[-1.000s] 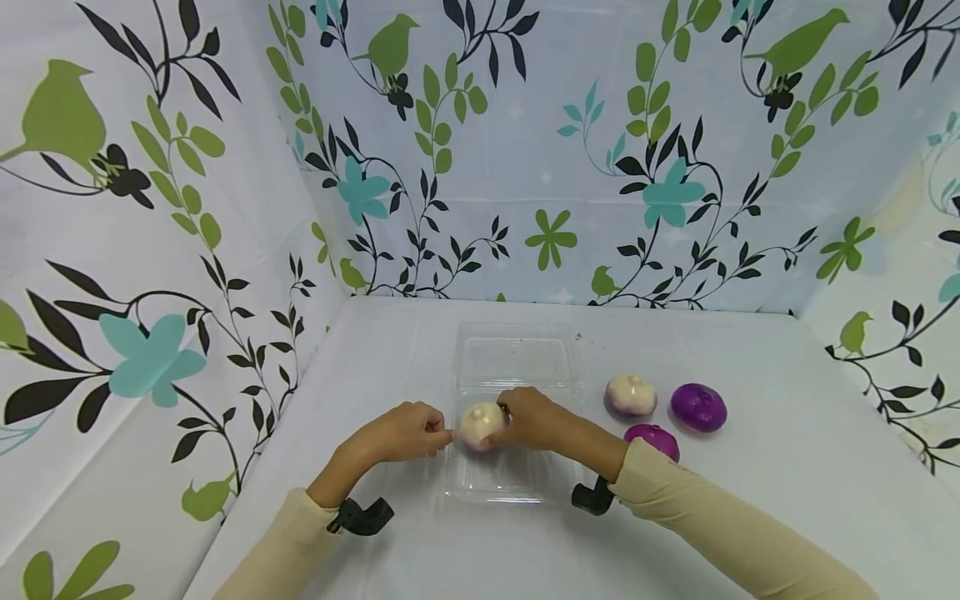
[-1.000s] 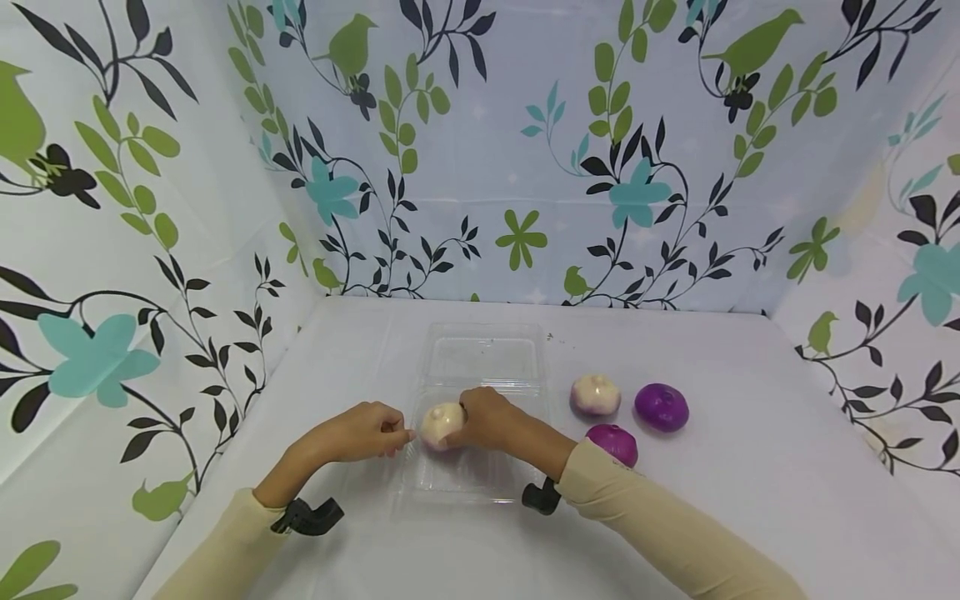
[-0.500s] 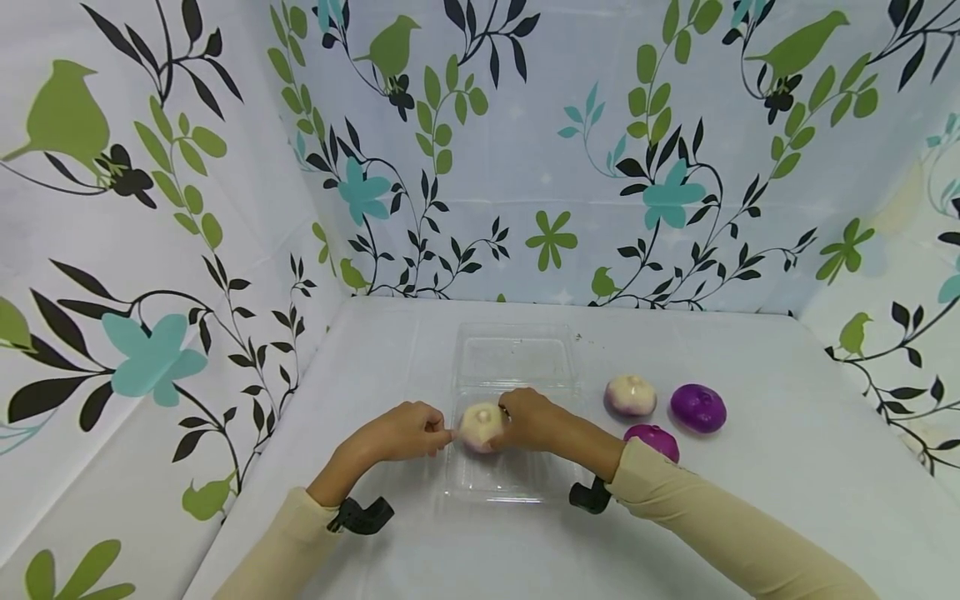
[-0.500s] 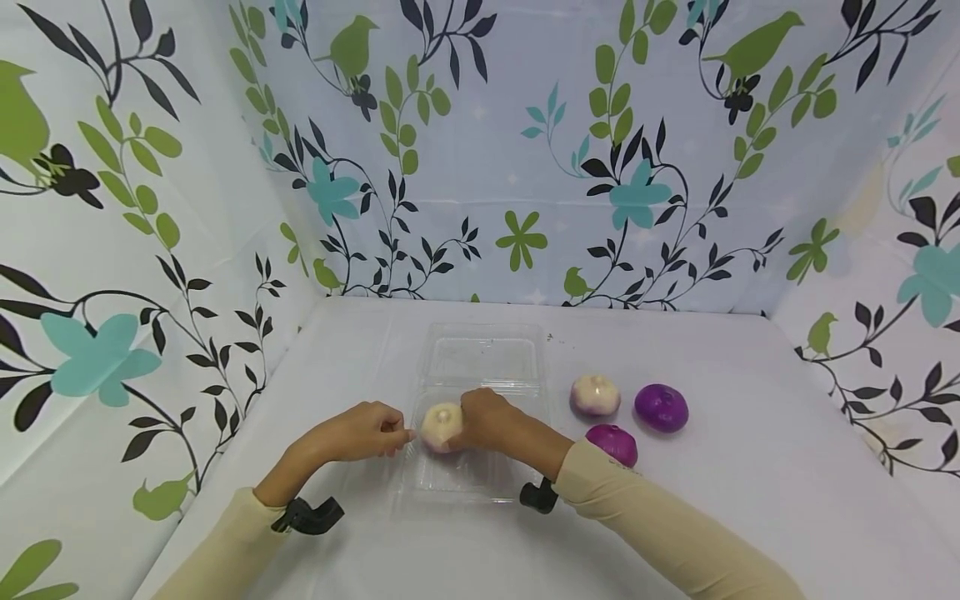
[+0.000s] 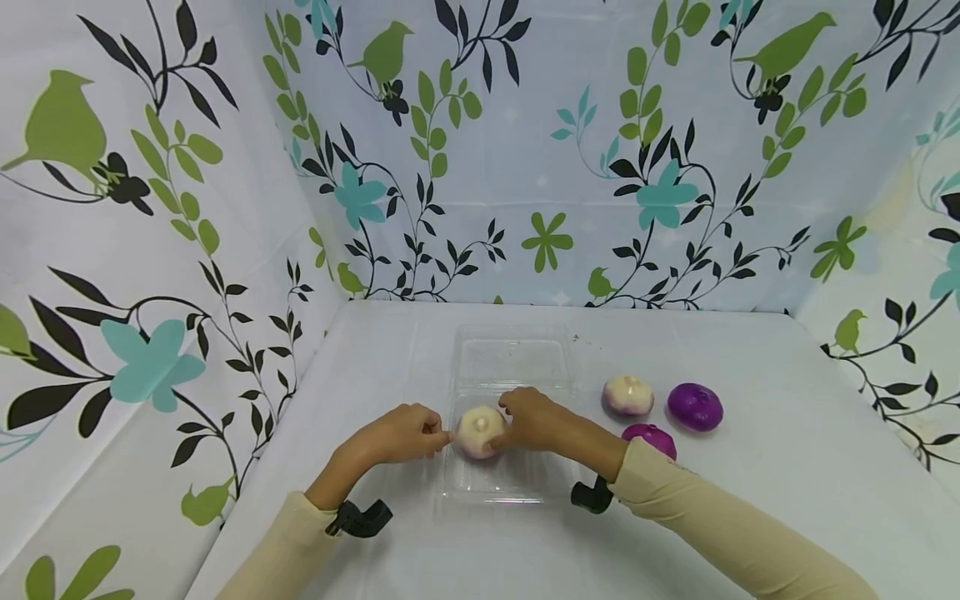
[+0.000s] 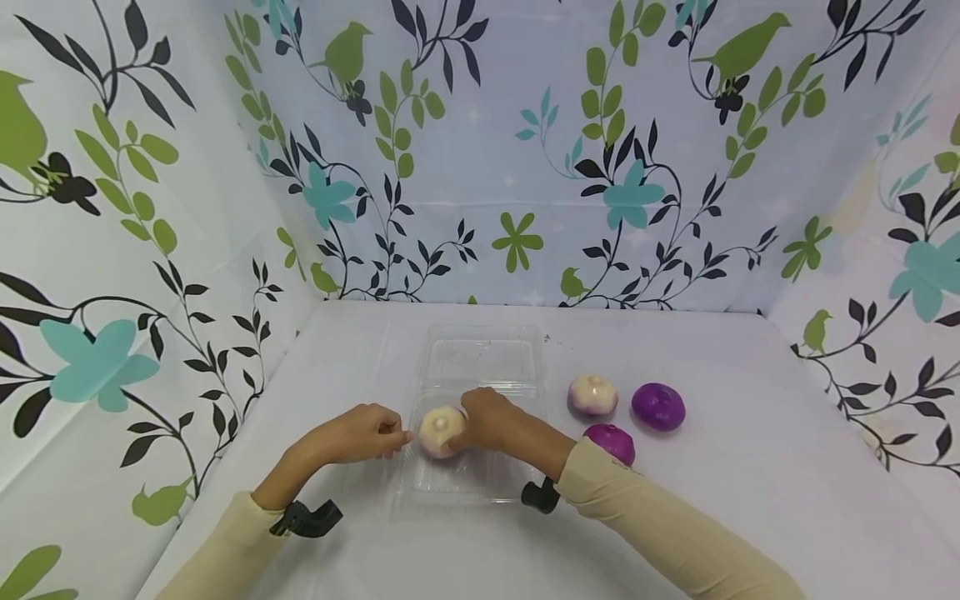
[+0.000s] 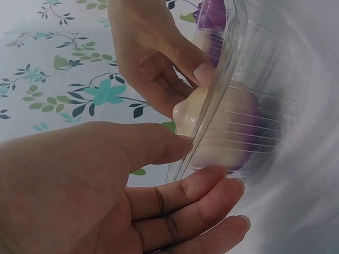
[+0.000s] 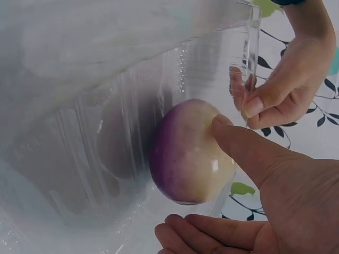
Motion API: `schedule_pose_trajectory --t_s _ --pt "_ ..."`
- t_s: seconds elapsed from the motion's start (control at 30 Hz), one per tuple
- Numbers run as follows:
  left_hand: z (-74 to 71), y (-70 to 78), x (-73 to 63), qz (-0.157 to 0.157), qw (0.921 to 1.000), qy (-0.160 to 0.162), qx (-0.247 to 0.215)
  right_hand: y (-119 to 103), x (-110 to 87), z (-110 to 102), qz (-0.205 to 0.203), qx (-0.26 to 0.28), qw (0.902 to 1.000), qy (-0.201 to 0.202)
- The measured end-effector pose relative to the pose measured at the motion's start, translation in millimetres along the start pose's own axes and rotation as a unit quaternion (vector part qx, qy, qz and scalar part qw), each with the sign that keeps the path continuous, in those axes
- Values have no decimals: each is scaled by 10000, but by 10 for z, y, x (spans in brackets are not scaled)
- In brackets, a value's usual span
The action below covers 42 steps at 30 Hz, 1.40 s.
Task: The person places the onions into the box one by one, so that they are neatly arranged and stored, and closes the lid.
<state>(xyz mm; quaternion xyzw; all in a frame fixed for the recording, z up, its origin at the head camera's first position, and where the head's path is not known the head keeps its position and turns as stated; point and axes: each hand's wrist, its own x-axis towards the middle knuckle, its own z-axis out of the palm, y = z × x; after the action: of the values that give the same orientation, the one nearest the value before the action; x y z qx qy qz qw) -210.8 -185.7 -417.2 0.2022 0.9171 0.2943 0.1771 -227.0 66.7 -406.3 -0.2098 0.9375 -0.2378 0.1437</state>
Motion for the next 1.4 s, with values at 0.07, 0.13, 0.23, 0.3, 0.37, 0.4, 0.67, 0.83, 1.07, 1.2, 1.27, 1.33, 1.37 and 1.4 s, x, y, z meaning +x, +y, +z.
schedule_pose_trajectory --t_s 0.07,0.13,0.23,0.3,0.37,0.4,0.67,0.83,1.07,1.2,1.27,1.33,1.37,1.4 --pt "5 -6 -2 6 10000 -1 15 4 -16 -22 8 3 10000 -24" --pt "7 -11 -4 3 10000 6 36 14 -36 -47 3 1 10000 -37" --pt "9 -20 3 11 10000 18 52 41 -69 -89 -72 2 10000 -20" --pt "10 -21 4 20 10000 19 55 69 -95 -124 -130 21 9999 30" --pt "9 -20 1 42 10000 25 41 100 -124 -169 -190 73 9997 105" --pt "10 -20 -2 52 10000 25 35 118 -140 -197 -213 121 9996 145" --pt "18 -20 -18 60 10000 59 -22 307 -346 -480 -171 237 9970 713" --pt "17 -22 -13 114 9999 57 -26 482 -531 -685 129 308 9950 939" --pt "7 -12 -10 120 9999 23 -29 770 -856 -962 323 304 9884 1452" --pt "1 -4 -8 108 9999 32 -19 983 -1028 -1072 378 228 9842 1713" --pt "2 -2 -9 97 9999 32 -9 1103 -1093 -1097 412 111 9823 1825" --pt "4 -2 -12 93 10000 22 -17 1236 -1151 -1107 501 61 9806 1895" --pt "5 -1 -13 94 9999 17 -29 1303 -1179 -1108 566 58 9799 1913" --pt "7 -1 -15 95 9999 13 -39 1374 -1206 -1106 642 76 9791 1930"
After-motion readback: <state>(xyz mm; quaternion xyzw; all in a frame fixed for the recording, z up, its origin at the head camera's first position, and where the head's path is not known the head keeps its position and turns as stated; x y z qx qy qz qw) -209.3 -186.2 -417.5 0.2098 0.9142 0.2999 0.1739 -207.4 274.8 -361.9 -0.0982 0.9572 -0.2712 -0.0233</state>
